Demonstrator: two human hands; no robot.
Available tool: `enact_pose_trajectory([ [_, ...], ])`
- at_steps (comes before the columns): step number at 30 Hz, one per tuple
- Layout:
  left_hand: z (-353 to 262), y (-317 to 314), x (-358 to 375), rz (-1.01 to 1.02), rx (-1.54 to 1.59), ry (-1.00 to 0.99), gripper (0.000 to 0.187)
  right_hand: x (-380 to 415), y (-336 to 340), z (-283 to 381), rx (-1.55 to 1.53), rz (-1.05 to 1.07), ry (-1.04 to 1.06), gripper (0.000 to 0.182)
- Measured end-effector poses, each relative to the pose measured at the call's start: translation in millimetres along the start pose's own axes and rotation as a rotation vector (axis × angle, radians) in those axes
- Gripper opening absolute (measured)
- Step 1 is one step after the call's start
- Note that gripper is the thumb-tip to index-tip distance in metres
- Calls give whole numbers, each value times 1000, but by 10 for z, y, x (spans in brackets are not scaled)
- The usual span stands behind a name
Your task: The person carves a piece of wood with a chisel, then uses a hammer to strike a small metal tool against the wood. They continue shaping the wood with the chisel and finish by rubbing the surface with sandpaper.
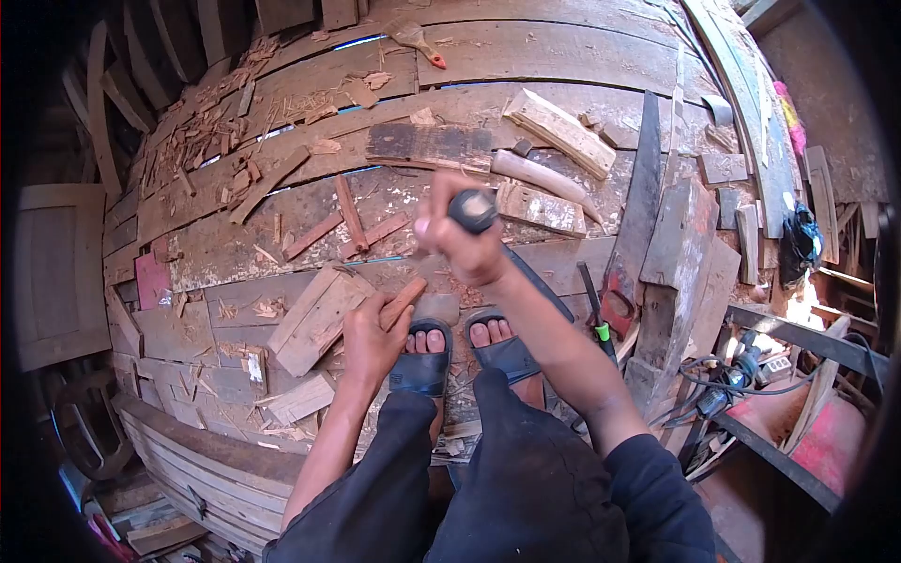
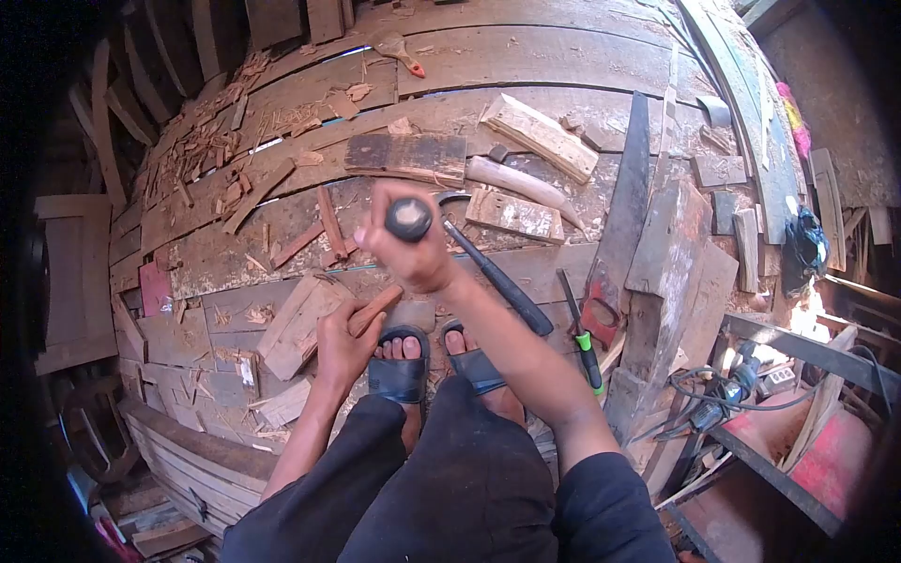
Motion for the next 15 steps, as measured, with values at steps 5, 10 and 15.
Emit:
enact_pose_trajectory([
  [5,-36,-5,6,6,5,9,22,254,-50,-724,131,-22,-21,26],
  [10,-45,23,-15,-4,-30,46,24,35,-179,131,183,24,154,27],
  [15,-19,-23,-52,-25,-36,81,25,281,-43,-329,288,37,132,24],
])
Point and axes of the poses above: each hand's wrist, its own x-axis away from the middle knuckle, its own y-axis out of the back of the hand, z = x × y, the point moved 4 cm from there along -x, towards the middle knuckle, and after that the axes turned 11 degrees about x, right-handed, at the moved point
